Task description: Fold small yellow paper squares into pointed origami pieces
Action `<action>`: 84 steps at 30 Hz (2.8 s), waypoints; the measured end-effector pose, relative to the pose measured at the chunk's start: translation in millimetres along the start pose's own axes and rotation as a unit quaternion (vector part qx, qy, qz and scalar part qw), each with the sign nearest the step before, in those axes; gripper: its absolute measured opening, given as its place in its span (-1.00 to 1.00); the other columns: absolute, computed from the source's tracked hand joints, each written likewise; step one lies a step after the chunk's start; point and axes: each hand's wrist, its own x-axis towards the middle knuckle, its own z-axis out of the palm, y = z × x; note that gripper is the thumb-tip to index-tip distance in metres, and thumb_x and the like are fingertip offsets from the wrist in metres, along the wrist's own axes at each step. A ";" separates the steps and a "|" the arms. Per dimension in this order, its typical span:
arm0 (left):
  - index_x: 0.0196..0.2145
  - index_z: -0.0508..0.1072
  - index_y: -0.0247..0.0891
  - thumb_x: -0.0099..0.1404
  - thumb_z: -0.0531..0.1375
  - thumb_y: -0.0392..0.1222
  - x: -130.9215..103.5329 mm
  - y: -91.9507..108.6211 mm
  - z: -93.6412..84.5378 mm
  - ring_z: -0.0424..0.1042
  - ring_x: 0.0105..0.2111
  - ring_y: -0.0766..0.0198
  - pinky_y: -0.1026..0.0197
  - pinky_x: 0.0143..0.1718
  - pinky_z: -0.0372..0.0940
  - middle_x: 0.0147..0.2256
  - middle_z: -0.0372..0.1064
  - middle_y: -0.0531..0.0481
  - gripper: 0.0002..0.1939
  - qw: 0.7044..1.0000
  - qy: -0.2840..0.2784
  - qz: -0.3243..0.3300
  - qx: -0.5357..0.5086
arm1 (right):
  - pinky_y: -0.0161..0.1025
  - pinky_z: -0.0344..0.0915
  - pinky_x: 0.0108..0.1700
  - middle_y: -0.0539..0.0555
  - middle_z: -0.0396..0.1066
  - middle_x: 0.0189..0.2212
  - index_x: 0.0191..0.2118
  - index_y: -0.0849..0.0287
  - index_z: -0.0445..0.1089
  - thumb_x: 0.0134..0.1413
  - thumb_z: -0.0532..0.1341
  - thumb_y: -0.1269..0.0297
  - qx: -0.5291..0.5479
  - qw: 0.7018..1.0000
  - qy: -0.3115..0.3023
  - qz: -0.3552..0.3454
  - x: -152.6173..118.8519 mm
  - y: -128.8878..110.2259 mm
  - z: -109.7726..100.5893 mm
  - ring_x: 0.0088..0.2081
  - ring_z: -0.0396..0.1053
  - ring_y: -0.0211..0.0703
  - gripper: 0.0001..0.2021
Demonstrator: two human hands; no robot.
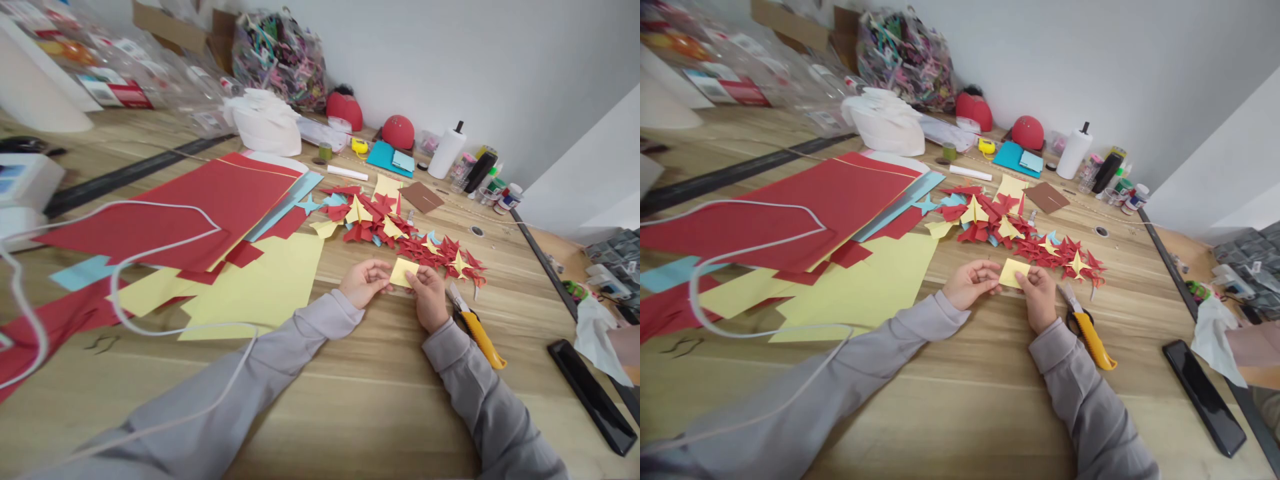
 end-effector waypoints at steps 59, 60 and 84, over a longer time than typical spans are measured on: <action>-0.34 0.31 -0.34 -0.28 0.38 -0.33 -1.6 -4.4 1.0 0.41 -0.52 0.33 0.29 -0.43 0.29 -0.51 0.44 0.03 -0.52 0.998 0.042 0.016 0.036 | -0.35 0.20 -0.51 -0.08 0.32 -0.64 -0.52 0.16 0.36 -0.14 0.26 0.08 -0.116 0.987 -0.112 -0.016 -7.7 -6.1 7.7 -0.58 0.22 -0.33 -0.77; -0.35 0.31 -0.34 -0.30 0.38 -0.33 -2.0 -3.4 1.2 0.41 -0.53 0.33 0.29 -0.43 0.29 -0.52 0.43 0.04 -0.51 0.998 0.042 0.013 0.034 | -0.35 0.20 -0.51 -0.07 0.33 -0.62 -0.49 0.15 0.37 -0.15 0.26 0.08 -0.116 0.986 -0.115 -0.014 -7.8 -6.9 8.7 -0.58 0.22 -0.33 -0.77; -0.30 0.31 -0.40 -0.31 0.41 -0.27 0.9 1.0 -4.3 0.37 -0.61 0.35 0.29 -0.55 0.29 -0.59 0.41 0.04 -0.44 1.000 -0.015 -0.014 -0.018 | -0.35 0.15 -0.52 -0.04 0.34 -0.67 -0.52 0.21 0.37 -0.09 0.21 0.04 -0.081 0.986 -0.146 0.020 -5.0 -5.1 -0.6 -0.61 0.22 -0.34 -0.70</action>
